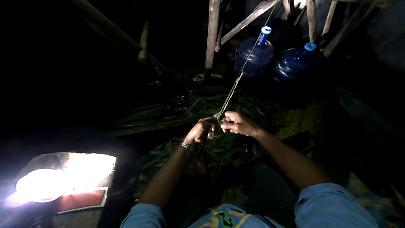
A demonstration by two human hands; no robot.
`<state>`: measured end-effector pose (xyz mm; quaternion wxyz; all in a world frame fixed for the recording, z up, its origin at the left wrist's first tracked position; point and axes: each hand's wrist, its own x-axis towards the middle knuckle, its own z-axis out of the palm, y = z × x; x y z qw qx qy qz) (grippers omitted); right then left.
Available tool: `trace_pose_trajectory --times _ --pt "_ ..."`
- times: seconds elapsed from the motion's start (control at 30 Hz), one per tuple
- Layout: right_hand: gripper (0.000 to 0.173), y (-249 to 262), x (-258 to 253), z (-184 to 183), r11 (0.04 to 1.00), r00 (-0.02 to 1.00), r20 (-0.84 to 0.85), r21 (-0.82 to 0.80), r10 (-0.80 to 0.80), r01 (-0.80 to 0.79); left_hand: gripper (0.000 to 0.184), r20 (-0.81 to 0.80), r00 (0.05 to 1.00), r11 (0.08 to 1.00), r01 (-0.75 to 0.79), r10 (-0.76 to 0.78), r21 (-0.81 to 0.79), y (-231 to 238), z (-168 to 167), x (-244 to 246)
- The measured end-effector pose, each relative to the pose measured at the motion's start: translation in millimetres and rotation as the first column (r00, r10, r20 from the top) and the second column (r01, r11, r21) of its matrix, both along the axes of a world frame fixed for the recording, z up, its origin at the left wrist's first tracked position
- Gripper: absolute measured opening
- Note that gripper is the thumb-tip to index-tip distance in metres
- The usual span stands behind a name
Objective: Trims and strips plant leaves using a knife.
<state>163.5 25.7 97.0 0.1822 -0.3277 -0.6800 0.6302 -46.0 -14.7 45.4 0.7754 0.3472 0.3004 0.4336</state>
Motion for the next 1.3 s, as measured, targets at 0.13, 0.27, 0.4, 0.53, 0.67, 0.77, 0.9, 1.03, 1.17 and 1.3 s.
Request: trace_pose_trajectory --times 0.13,0.27,0.4,0.53,0.67,0.77,0.9,1.03,1.17,1.3 --pt "0.037 -8 -9 4 0.997 0.998 -0.023 -0.054 -0.054 0.052 0.022 -0.060 0.984 0.983 -0.160 0.166 0.089 -5 7 10" --pt "0.040 -9 -14 6 0.997 0.999 0.007 -0.066 -0.039 0.039 0.020 -0.101 0.954 0.958 -0.277 0.283 0.076 -11 14 19" --pt "0.040 -7 -10 7 0.998 0.999 0.008 -0.041 -0.052 0.052 0.020 -0.110 0.958 0.963 -0.257 0.264 0.080 -12 15 19" --pt "0.034 -2 -2 8 0.998 0.999 -0.020 0.048 -0.049 0.050 0.026 -0.023 0.988 0.987 -0.149 0.151 0.053 -9 14 15" --pt "0.015 0 4 7 0.978 0.997 -0.050 0.198 -0.052 0.061 0.026 0.028 1.000 1.000 -0.009 0.009 -0.013 -8 13 6" --pt "0.014 2 6 7 0.968 0.996 -0.059 0.241 -0.063 0.076 0.027 0.016 1.000 1.000 0.014 -0.014 -0.019 -8 16 2" --pt "0.012 0 3 7 0.960 0.991 -0.064 0.247 -0.121 0.133 0.023 -0.119 0.987 0.994 -0.099 0.103 0.041 -11 23 7" --pt "0.010 0 -1 2 0.939 0.974 -0.063 0.257 -0.219 0.227 0.020 -0.252 0.944 0.975 -0.186 0.212 0.126 -12 23 17" --pt "0.005 -2 -9 4 0.921 0.940 -0.027 0.193 -0.339 0.338 0.018 -0.377 0.868 0.940 -0.252 0.324 0.229 -10 19 22" --pt "0.009 -3 -15 6 0.898 0.915 -0.022 0.183 -0.404 0.401 0.019 -0.421 0.828 0.918 -0.257 0.371 0.302 -8 20 21"
